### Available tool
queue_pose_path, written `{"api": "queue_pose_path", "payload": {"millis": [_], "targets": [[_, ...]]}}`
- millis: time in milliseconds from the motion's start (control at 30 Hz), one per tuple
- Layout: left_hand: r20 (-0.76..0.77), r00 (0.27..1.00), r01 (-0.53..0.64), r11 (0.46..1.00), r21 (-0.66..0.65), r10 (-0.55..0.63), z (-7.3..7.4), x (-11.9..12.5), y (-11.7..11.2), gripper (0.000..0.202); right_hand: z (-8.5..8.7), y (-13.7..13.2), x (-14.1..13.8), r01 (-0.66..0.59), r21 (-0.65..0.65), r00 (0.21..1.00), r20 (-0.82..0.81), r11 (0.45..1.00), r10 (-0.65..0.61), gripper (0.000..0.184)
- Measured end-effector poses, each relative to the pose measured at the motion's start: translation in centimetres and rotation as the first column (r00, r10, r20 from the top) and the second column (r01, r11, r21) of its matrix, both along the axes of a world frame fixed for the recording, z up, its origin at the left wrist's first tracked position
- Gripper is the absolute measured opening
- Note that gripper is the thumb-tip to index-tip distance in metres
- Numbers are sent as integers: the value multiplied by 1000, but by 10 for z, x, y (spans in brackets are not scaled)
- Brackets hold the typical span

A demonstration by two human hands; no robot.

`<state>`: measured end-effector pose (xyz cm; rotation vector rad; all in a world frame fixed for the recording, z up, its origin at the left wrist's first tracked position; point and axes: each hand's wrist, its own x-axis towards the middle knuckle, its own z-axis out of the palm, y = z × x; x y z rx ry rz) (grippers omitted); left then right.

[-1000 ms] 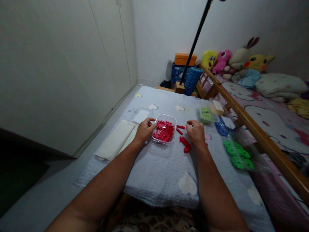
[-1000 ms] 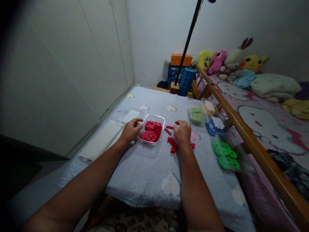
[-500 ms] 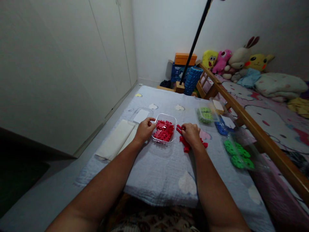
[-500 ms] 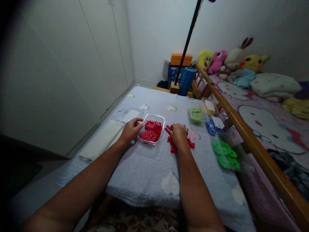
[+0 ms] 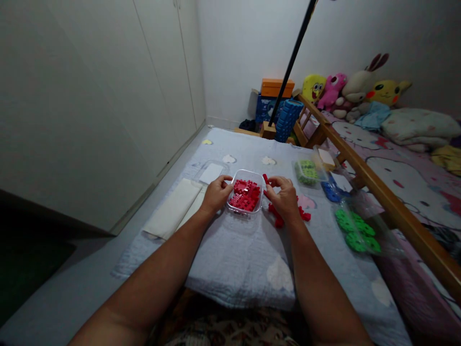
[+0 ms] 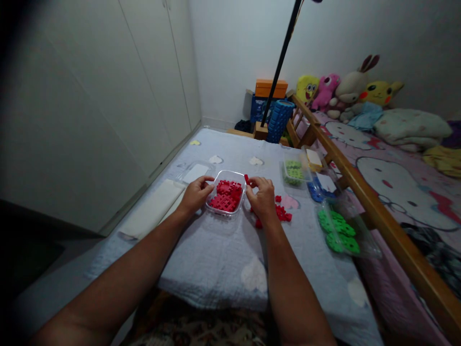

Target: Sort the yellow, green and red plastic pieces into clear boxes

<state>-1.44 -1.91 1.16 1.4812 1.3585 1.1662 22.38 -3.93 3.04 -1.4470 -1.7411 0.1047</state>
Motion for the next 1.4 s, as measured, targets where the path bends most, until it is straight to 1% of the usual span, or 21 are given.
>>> {"api": "queue_pose_path", "payload": {"millis": [67, 167, 433, 633, 833, 967, 1133, 1333, 1400], "targets": [[-10, 1000, -1, 1000, 1, 1, 1, 0, 0, 35, 1, -1, -6, -42, 16, 999, -10, 999, 42, 10], [-12, 1000, 1, 1000, 1, -1, 1, 0, 0, 34, -1, -1, -13, -53, -13, 998, 17, 999, 53, 11], [-16, 1000, 8, 1000, -11, -8, -1, 0, 1, 34, -7, 4, -18, 59, -74, 989, 141, 995, -49, 14], [-10, 1000, 8, 1000, -5, -8, 2, 1, 0, 33, -8, 5, -17, 75, -109, 985, 162, 991, -56, 19], [4, 1000, 0, 1000, -13, 0, 4, 0, -1, 31, -6, 2, -11, 89, -104, 986, 153, 991, -72, 23], [-3, 1000, -5, 1000, -3, 5, 4, 0, -1, 32, -3, -1, -12, 87, -122, 980, 187, 989, -63, 20], [-23, 1000, -10, 1000, -1, 10, 5, 0, -1, 33, -3, 0, -20, 143, -132, 965, 237, 981, -109, 17], [-14, 1000, -2, 1000, -2, 2, 2, 0, 0, 36, -8, 1, -22, 78, -156, 969, 244, 985, -38, 21], [-11, 1000, -5, 1000, 1, 5, 1, 0, 0, 36, -10, 1, -22, 72, -147, 968, 248, 986, -34, 22]]}}
